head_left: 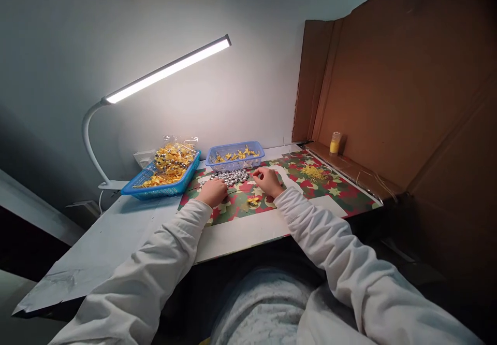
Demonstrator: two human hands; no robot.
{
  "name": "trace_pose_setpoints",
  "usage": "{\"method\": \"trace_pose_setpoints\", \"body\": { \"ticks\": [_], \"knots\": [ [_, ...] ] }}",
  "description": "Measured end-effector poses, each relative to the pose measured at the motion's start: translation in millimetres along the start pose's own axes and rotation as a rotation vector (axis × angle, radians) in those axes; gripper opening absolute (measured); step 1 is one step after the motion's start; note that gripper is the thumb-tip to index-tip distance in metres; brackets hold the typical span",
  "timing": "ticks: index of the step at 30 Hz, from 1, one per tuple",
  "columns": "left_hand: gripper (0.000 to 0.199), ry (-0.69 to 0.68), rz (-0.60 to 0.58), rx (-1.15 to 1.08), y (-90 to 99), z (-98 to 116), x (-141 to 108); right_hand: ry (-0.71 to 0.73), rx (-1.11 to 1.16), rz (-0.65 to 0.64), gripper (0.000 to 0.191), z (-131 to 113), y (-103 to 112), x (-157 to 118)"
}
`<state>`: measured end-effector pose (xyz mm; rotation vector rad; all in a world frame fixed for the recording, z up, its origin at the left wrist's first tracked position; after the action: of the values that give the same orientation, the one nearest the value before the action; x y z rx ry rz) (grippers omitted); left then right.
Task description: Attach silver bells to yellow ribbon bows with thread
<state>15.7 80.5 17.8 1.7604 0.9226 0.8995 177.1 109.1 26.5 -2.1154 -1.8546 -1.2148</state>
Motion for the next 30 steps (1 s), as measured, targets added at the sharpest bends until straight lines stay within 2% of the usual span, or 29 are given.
{"method": "trace_pose_setpoints", "body": {
  "ticks": [3,5,8,11,14,17,18,20,23,26,30],
  "knots": [
    [0.023,-0.043,-0.002,0.001,-0.5,0,3,0.042,-0.033,-0.017,0.009,-4,-3,-2],
    [0.022,-0.056,0.021,-0.073,2.6,-3,4,0.114,-0.067,-0.040,0.008,-12,-5,-4],
    [0.025,-0.053,0.032,-0.327,9.9,-7,6,0.291,-0.126,-0.101,0.016,-30,-10,-10],
    [0.031,-0.059,-0.018,-0.635,16.4,-3,7,0.428,-0.207,-0.153,0.026,-43,-14,-15],
    [0.035,-0.068,-0.094,-0.853,20.7,4,5,0.436,-0.284,-0.130,0.017,-45,-12,-15],
    [0.041,-0.056,-0.142,-0.938,22.6,8,3,0.417,-0.352,-0.115,0.012,-43,-11,-13],
    [0.042,-0.039,-0.118,-0.932,24.8,6,4,0.410,-0.369,-0.112,0.014,-42,-11,-13],
    [0.045,0.020,0.006,-0.859,34.1,0,5,0.377,-0.401,-0.092,0.016,-39,-9,-12],
    [0.045,0.120,0.214,-0.594,54.1,-4,4,0.292,-0.451,-0.040,0.017,-32,-4,-8],
    [0.042,0.217,0.229,-0.293,63.8,6,2,0.230,-0.494,-0.014,0.018,-26,-1,-6],
    [0.026,0.245,0.205,-0.133,69.7,22,3,0.197,-0.494,-0.044,0.016,-24,-2,-7]
  ]
}}
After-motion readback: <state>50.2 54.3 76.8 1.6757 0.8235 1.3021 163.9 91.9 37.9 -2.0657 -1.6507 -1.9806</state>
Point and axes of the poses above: each hand's wrist, its own x-axis towards the middle knuckle, its own y-axis out of the back of the hand, z = x × y, the point moved 9 cm from there along x, towards the middle knuckle, and after that the axes turned 6 degrees about z, right-handed, at the moved point
